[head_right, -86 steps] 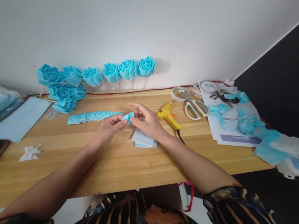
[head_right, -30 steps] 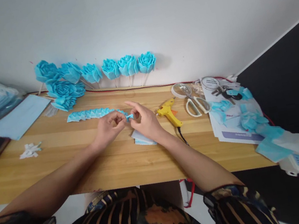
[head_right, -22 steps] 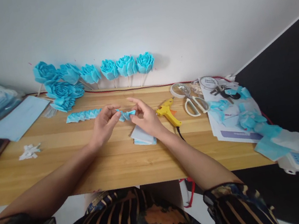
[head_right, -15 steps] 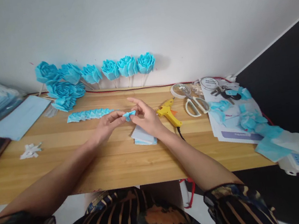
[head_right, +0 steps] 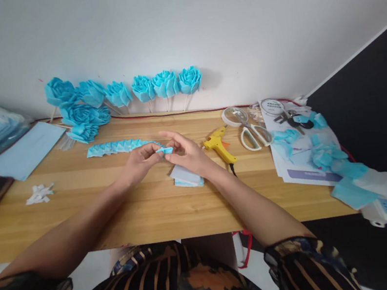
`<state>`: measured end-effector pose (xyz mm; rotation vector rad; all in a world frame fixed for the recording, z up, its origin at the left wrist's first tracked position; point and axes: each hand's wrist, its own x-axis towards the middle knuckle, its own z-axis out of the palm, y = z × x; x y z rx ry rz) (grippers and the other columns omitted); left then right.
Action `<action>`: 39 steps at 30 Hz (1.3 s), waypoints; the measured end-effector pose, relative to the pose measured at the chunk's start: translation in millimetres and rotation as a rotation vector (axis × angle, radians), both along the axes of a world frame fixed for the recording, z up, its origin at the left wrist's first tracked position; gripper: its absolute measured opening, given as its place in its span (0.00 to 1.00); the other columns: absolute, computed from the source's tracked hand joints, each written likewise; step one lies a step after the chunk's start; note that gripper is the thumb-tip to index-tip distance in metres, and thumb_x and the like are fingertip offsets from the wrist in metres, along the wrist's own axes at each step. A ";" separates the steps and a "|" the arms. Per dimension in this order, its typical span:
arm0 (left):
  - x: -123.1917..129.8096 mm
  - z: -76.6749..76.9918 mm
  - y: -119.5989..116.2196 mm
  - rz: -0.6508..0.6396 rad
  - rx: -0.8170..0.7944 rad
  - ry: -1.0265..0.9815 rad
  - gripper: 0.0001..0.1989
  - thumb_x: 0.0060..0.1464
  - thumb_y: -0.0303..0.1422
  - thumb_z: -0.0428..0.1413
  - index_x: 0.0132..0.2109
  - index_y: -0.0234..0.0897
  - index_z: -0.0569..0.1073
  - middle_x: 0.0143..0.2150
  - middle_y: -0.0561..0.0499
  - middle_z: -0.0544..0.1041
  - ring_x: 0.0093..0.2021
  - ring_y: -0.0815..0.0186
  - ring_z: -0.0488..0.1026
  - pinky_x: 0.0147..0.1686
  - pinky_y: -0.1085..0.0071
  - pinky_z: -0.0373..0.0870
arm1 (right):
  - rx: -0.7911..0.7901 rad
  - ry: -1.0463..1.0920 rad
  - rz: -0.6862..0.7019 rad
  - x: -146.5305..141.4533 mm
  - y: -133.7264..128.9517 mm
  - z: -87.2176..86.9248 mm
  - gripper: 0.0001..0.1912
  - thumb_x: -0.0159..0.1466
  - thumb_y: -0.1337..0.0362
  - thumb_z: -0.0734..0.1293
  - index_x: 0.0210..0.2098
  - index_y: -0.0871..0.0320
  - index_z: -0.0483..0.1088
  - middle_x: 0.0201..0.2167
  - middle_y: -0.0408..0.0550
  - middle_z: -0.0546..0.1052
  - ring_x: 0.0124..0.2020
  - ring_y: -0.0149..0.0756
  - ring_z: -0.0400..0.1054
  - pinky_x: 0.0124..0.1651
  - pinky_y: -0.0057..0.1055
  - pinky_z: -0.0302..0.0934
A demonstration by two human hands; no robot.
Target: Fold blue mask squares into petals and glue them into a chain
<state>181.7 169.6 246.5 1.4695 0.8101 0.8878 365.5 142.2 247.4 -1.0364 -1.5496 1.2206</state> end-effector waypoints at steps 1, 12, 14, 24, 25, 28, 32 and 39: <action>0.0 -0.2 0.3 0.017 -0.005 -0.008 0.15 0.49 0.43 0.61 0.30 0.35 0.70 0.27 0.54 0.70 0.29 0.70 0.64 0.32 0.72 0.60 | -0.027 0.030 0.024 1.7 0.7 1.0 0.33 0.58 0.61 0.71 0.62 0.49 0.64 0.40 0.43 0.72 0.39 0.32 0.68 0.44 0.31 0.64; 0.4 -0.2 0.7 0.068 -0.034 -0.010 0.16 0.47 0.45 0.62 0.31 0.35 0.71 0.26 0.55 0.68 0.28 0.70 0.62 0.31 0.71 0.58 | 0.009 0.030 -0.173 4.0 3.2 7.2 0.22 0.60 0.58 0.71 0.54 0.52 0.71 0.35 0.42 0.74 0.37 0.32 0.68 0.44 0.32 0.63; 0.7 1.2 0.2 0.060 -0.039 -0.004 0.17 0.47 0.44 0.62 0.29 0.35 0.70 0.26 0.55 0.67 0.27 0.71 0.61 0.30 0.72 0.58 | 0.020 0.024 -0.202 2.7 3.5 4.2 0.22 0.60 0.57 0.70 0.53 0.53 0.71 0.34 0.42 0.74 0.36 0.31 0.68 0.42 0.31 0.63; 1.8 2.0 -0.6 0.054 0.003 0.021 0.14 0.48 0.42 0.59 0.28 0.35 0.68 0.25 0.56 0.66 0.27 0.72 0.60 0.28 0.73 0.57 | 0.074 0.020 -0.215 2.3 1.5 10.3 0.20 0.64 0.52 0.67 0.54 0.51 0.70 0.37 0.45 0.78 0.41 0.35 0.71 0.50 0.36 0.64; 1.9 1.9 -0.9 0.052 0.016 0.035 0.13 0.48 0.42 0.59 0.29 0.35 0.68 0.25 0.55 0.66 0.26 0.72 0.60 0.28 0.73 0.56 | 0.077 0.012 -0.180 1.1 0.5 10.7 0.21 0.63 0.53 0.67 0.54 0.51 0.70 0.38 0.45 0.77 0.42 0.35 0.71 0.50 0.35 0.65; 2.2 3.3 -2.7 0.030 0.073 0.097 0.13 0.50 0.41 0.58 0.28 0.36 0.68 0.25 0.55 0.66 0.26 0.72 0.60 0.27 0.73 0.56 | 0.090 -0.014 -0.121 -3.0 -2.1 9.9 0.23 0.61 0.57 0.70 0.55 0.52 0.69 0.36 0.43 0.76 0.39 0.34 0.71 0.46 0.33 0.65; 2.9 5.4 -4.8 -0.006 0.132 0.140 0.11 0.50 0.38 0.57 0.28 0.36 0.68 0.26 0.55 0.68 0.28 0.71 0.61 0.29 0.73 0.59 | 0.080 -0.018 -0.175 -5.2 -2.6 6.6 0.23 0.60 0.58 0.70 0.54 0.54 0.70 0.31 0.41 0.74 0.33 0.31 0.69 0.41 0.31 0.65; 2.3 0.0 -1.7 0.033 -0.019 -0.058 0.13 0.49 0.41 0.60 0.31 0.35 0.72 0.27 0.54 0.70 0.29 0.71 0.63 0.32 0.72 0.60 | 0.058 0.086 -0.267 -1.1 0.9 6.1 0.22 0.64 0.53 0.67 0.55 0.51 0.70 0.39 0.46 0.80 0.42 0.36 0.74 0.53 0.39 0.66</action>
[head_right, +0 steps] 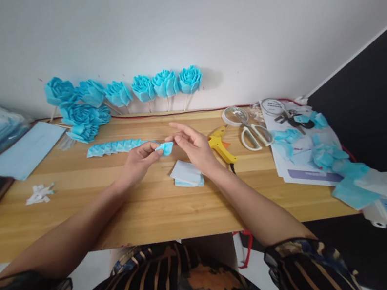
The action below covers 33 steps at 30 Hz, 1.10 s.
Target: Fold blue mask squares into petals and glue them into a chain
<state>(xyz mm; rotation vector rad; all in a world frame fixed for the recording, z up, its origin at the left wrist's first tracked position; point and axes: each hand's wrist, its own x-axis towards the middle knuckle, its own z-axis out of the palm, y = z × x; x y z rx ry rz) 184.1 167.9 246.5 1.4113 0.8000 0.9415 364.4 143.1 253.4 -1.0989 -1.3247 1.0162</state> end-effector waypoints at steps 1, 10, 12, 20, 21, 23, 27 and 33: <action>-0.4 -1.0 0.8 0.021 -0.020 -0.027 0.13 0.49 0.41 0.61 0.31 0.35 0.72 0.27 0.54 0.70 0.29 0.71 0.63 0.33 0.72 0.60 | 0.006 0.003 -0.013 0.3 0.4 0.0 0.22 0.64 0.53 0.66 0.56 0.51 0.70 0.40 0.46 0.80 0.43 0.36 0.74 0.54 0.40 0.66; -1.9 -7.0 4.9 0.129 -0.045 -0.138 0.14 0.53 0.42 0.60 0.30 0.36 0.72 0.25 0.55 0.69 0.28 0.70 0.63 0.34 0.71 0.60 | -0.013 -0.175 -0.044 -1.6 -3.9 3.9 0.11 0.61 0.58 0.69 0.41 0.55 0.73 0.34 0.43 0.76 0.36 0.34 0.69 0.44 0.34 0.64; -1.7 -6.8 4.5 0.127 -0.047 -0.146 0.14 0.53 0.42 0.60 0.30 0.35 0.72 0.25 0.55 0.69 0.28 0.70 0.63 0.35 0.71 0.60 | 0.003 -0.241 -0.003 -2.7 -5.4 6.6 0.09 0.61 0.59 0.68 0.38 0.56 0.72 0.33 0.43 0.74 0.36 0.33 0.68 0.44 0.33 0.62; -0.3 -2.7 1.2 0.079 -0.082 -0.174 0.14 0.49 0.42 0.63 0.30 0.35 0.73 0.26 0.55 0.70 0.29 0.71 0.62 0.33 0.72 0.59 | 0.069 -0.374 0.001 -6.9 -6.9 10.1 0.06 0.59 0.61 0.67 0.31 0.56 0.69 0.27 0.41 0.71 0.31 0.32 0.64 0.39 0.31 0.59; -0.2 -2.3 1.0 0.072 -0.087 -0.174 0.14 0.49 0.42 0.63 0.30 0.35 0.73 0.26 0.55 0.70 0.29 0.71 0.62 0.33 0.72 0.59 | 0.076 -0.379 0.002 -6.8 -7.0 10.1 0.06 0.60 0.61 0.67 0.30 0.56 0.69 0.27 0.40 0.71 0.31 0.32 0.64 0.39 0.31 0.59; 0.1 -1.7 1.0 0.064 -0.097 -0.179 0.14 0.47 0.42 0.64 0.30 0.35 0.74 0.26 0.55 0.70 0.29 0.71 0.62 0.33 0.72 0.59 | 0.082 -0.387 -0.005 -6.3 -7.1 10.4 0.06 0.60 0.61 0.67 0.29 0.56 0.68 0.26 0.40 0.70 0.30 0.32 0.63 0.38 0.31 0.58; -0.4 -0.7 2.0 0.070 -0.142 -0.228 0.16 0.50 0.45 0.62 0.31 0.36 0.73 0.26 0.54 0.70 0.29 0.70 0.64 0.34 0.71 0.61 | 0.071 -0.383 -0.037 -4.0 -6.7 11.1 0.05 0.60 0.61 0.66 0.29 0.56 0.68 0.26 0.40 0.70 0.30 0.33 0.63 0.38 0.31 0.58; -4.2 -1.6 5.4 0.081 -0.085 -0.197 0.15 0.52 0.44 0.60 0.30 0.35 0.74 0.26 0.54 0.70 0.29 0.70 0.65 0.34 0.71 0.62 | 0.059 -0.387 -0.041 -2.7 -4.5 6.4 0.06 0.60 0.61 0.66 0.29 0.55 0.68 0.27 0.41 0.71 0.31 0.34 0.65 0.39 0.32 0.59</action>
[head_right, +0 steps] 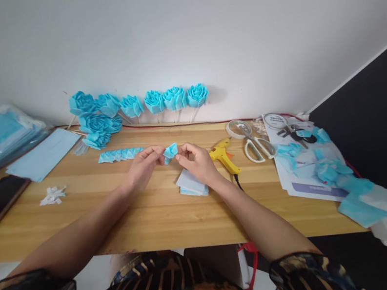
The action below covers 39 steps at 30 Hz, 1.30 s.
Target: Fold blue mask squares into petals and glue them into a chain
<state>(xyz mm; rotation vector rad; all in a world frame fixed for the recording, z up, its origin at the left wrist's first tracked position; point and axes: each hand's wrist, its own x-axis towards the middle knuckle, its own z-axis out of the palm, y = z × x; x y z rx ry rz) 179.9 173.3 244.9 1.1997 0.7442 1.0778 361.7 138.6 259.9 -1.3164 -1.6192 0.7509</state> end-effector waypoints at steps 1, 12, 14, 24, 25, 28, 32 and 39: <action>-0.3 -0.5 0.5 -0.001 0.016 0.022 0.14 0.51 0.43 0.61 0.31 0.35 0.74 0.26 0.54 0.71 0.29 0.70 0.65 0.34 0.72 0.62 | 0.000 -0.003 0.001 0.0 0.4 -1.1 0.06 0.60 0.61 0.66 0.30 0.55 0.68 0.27 0.41 0.71 0.32 0.34 0.65 0.40 0.32 0.59; 1.6 -2.5 1.0 0.052 0.029 0.107 0.13 0.47 0.41 0.62 0.30 0.34 0.75 0.23 0.55 0.70 0.26 0.71 0.63 0.30 0.73 0.60 | -0.020 0.181 0.033 4.1 3.0 -5.2 0.13 0.64 0.58 0.65 0.44 0.55 0.74 0.41 0.46 0.80 0.45 0.38 0.72 0.52 0.36 0.63; 2.3 -1.7 -0.5 0.035 0.042 0.108 0.13 0.47 0.41 0.63 0.30 0.35 0.75 0.25 0.55 0.71 0.27 0.71 0.64 0.30 0.73 0.60 | -0.012 0.240 0.014 4.3 3.3 -5.5 0.17 0.64 0.56 0.65 0.50 0.54 0.73 0.43 0.47 0.79 0.47 0.38 0.72 0.53 0.36 0.64; 7.7 -4.8 -6.5 0.010 0.152 0.227 0.12 0.46 0.41 0.63 0.30 0.35 0.77 0.29 0.52 0.76 0.29 0.69 0.68 0.31 0.72 0.62 | 0.072 0.128 0.073 1.6 2.5 -6.0 0.21 0.62 0.60 0.67 0.54 0.55 0.69 0.33 0.42 0.71 0.37 0.32 0.68 0.47 0.32 0.63; 7.7 -5.8 -5.6 0.013 0.150 0.224 0.12 0.46 0.40 0.63 0.31 0.35 0.77 0.29 0.52 0.76 0.29 0.69 0.68 0.31 0.72 0.62 | 0.070 0.131 0.069 1.1 2.4 -6.6 0.21 0.62 0.61 0.66 0.54 0.55 0.69 0.33 0.41 0.71 0.37 0.32 0.68 0.47 0.32 0.63; 7.1 -8.1 -2.5 0.023 0.141 0.219 0.11 0.46 0.39 0.64 0.30 0.34 0.77 0.28 0.52 0.75 0.29 0.70 0.68 0.31 0.72 0.62 | 0.060 0.140 0.075 0.4 2.3 -7.9 0.21 0.62 0.60 0.66 0.55 0.55 0.69 0.33 0.42 0.72 0.36 0.33 0.69 0.45 0.32 0.64; 5.7 -6.6 -1.0 0.025 0.094 0.177 0.11 0.44 0.38 0.64 0.30 0.34 0.76 0.27 0.53 0.75 0.28 0.71 0.67 0.31 0.73 0.62 | 0.126 0.014 -0.019 11.6 5.6 2.3 0.22 0.66 0.58 0.63 0.58 0.53 0.68 0.38 0.46 0.79 0.40 0.38 0.73 0.48 0.37 0.65; -0.2 -2.3 4.1 0.175 0.085 0.073 0.12 0.46 0.40 0.64 0.29 0.35 0.73 0.22 0.56 0.69 0.24 0.72 0.63 0.28 0.73 0.60 | 0.012 -0.971 -0.286 62.8 -4.5 50.1 0.26 0.67 0.60 0.60 0.64 0.58 0.65 0.47 0.59 0.80 0.48 0.54 0.74 0.49 0.46 0.64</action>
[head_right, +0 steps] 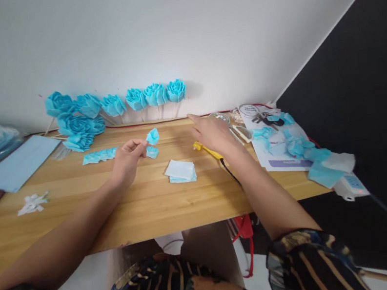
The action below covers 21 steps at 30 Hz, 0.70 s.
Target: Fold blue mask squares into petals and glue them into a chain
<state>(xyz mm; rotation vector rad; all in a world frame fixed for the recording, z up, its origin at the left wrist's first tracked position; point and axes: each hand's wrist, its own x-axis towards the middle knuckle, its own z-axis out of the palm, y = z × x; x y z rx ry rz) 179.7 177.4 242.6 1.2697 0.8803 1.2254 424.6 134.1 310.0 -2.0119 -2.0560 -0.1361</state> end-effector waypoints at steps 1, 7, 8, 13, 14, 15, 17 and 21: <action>-0.9 -0.1 1.5 0.019 0.002 -0.021 0.12 0.48 0.39 0.64 0.29 0.35 0.73 0.21 0.56 0.68 0.23 0.73 0.62 0.27 0.73 0.60 | -0.075 -0.126 -0.043 4.4 -5.6 1.7 0.26 0.67 0.58 0.61 0.63 0.59 0.66 0.45 0.62 0.80 0.46 0.56 0.75 0.47 0.46 0.64; -4.9 -2.2 9.4 0.048 -0.017 -0.114 0.11 0.52 0.38 0.61 0.30 0.36 0.70 0.21 0.57 0.67 0.22 0.73 0.61 0.25 0.74 0.59 | -0.308 -0.375 -0.095 7.7 -36.9 -30.9 0.27 0.67 0.60 0.62 0.62 0.63 0.63 0.48 0.66 0.78 0.45 0.55 0.74 0.41 0.41 0.64; -5.2 -2.7 10.2 0.051 -0.018 -0.124 0.11 0.52 0.38 0.61 0.30 0.37 0.70 0.21 0.57 0.66 0.22 0.73 0.61 0.25 0.74 0.59 | -0.288 -0.374 -0.090 7.5 -38.7 -38.3 0.26 0.67 0.62 0.61 0.63 0.65 0.61 0.49 0.67 0.77 0.46 0.55 0.73 0.43 0.41 0.64; -5.6 -5.3 13.0 0.083 -0.023 -0.148 0.10 0.53 0.37 0.60 0.31 0.37 0.69 0.21 0.57 0.66 0.21 0.73 0.61 0.24 0.74 0.59 | -0.123 -0.099 -0.125 22.1 -35.3 -49.4 0.27 0.65 0.67 0.60 0.62 0.68 0.60 0.47 0.69 0.77 0.49 0.57 0.71 0.48 0.47 0.64; -5.6 -5.6 13.4 0.089 -0.027 -0.146 0.09 0.53 0.37 0.60 0.31 0.37 0.69 0.21 0.57 0.66 0.21 0.73 0.61 0.24 0.74 0.58 | -0.100 0.087 -0.137 27.3 -34.1 -46.3 0.26 0.65 0.66 0.59 0.62 0.66 0.61 0.47 0.67 0.77 0.47 0.55 0.72 0.47 0.46 0.66; -5.5 -5.8 13.6 0.094 -0.031 -0.142 0.09 0.53 0.37 0.60 0.31 0.37 0.69 0.20 0.58 0.66 0.21 0.73 0.61 0.24 0.74 0.58 | -0.085 0.312 -0.140 32.0 -33.2 -42.3 0.25 0.65 0.64 0.58 0.61 0.63 0.61 0.47 0.64 0.77 0.45 0.52 0.74 0.44 0.45 0.67; -5.4 -6.0 13.4 0.101 -0.030 -0.133 0.09 0.53 0.36 0.60 0.31 0.37 0.69 0.20 0.57 0.66 0.21 0.73 0.61 0.25 0.74 0.58 | -0.079 0.787 -0.114 37.2 -32.3 -34.3 0.22 0.67 0.62 0.55 0.58 0.59 0.64 0.44 0.59 0.78 0.40 0.47 0.75 0.39 0.42 0.70; -5.2 -6.5 11.0 0.119 -0.024 -0.128 0.08 0.53 0.35 0.59 0.31 0.36 0.70 0.20 0.57 0.67 0.21 0.73 0.60 0.25 0.74 0.58 | -0.125 1.295 0.034 24.4 -31.0 -29.7 0.17 0.65 0.53 0.62 0.46 0.56 0.71 0.37 0.54 0.79 0.37 0.44 0.76 0.30 0.37 0.72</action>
